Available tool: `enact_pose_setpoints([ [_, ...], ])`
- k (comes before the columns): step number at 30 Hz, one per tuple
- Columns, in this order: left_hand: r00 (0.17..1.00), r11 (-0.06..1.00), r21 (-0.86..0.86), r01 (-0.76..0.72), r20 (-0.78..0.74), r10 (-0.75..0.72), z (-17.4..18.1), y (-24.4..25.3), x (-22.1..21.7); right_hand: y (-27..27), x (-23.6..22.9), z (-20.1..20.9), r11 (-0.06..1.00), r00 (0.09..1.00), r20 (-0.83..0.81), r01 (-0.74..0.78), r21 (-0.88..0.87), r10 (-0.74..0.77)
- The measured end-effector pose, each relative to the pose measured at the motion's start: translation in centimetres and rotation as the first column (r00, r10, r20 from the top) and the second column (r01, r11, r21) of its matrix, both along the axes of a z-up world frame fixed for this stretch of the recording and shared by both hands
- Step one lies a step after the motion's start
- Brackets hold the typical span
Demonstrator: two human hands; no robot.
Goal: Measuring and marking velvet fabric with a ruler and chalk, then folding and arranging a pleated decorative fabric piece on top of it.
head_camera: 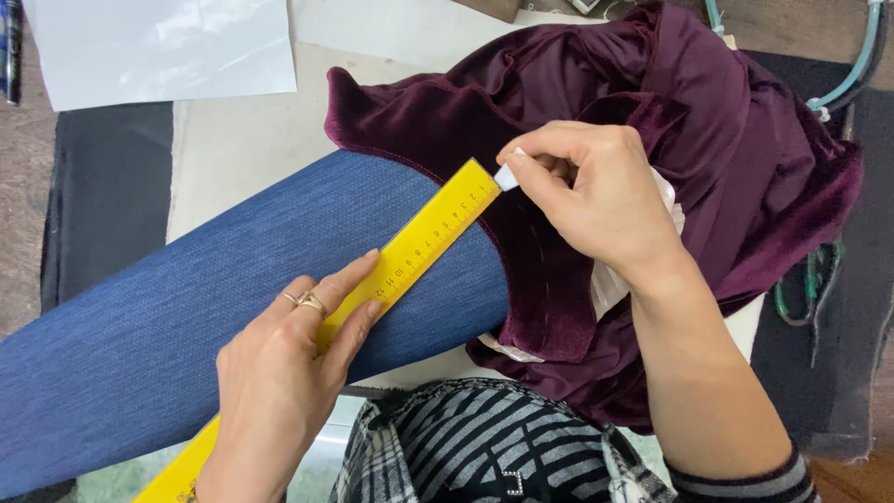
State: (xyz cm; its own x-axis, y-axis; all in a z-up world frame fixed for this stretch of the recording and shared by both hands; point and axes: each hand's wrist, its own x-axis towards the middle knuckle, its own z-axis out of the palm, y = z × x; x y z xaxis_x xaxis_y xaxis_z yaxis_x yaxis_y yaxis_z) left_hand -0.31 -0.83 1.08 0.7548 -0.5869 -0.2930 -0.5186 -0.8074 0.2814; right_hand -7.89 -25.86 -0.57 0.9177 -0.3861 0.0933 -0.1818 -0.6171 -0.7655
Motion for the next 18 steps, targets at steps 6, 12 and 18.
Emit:
enact_pose_setpoints([
  [6,0.999,0.996,-0.083,0.022,0.036,-0.019,-0.5,0.4,-0.1,0.0,0.2,0.0,0.999,0.999,0.012,-0.031,-0.012,0.031],
  [12,0.994,0.967,-0.231,-0.107,-0.009,0.108,-0.1,1.1,0.9,-0.7,-1.0,2.1,0.992,0.996,-0.059,0.070,0.108,-0.064],
  [18,0.997,0.983,-0.167,-0.072,-0.012,0.071,-0.5,0.7,0.6,-0.9,-0.1,1.2,0.973,0.989,0.000,0.143,0.184,-0.145],
])
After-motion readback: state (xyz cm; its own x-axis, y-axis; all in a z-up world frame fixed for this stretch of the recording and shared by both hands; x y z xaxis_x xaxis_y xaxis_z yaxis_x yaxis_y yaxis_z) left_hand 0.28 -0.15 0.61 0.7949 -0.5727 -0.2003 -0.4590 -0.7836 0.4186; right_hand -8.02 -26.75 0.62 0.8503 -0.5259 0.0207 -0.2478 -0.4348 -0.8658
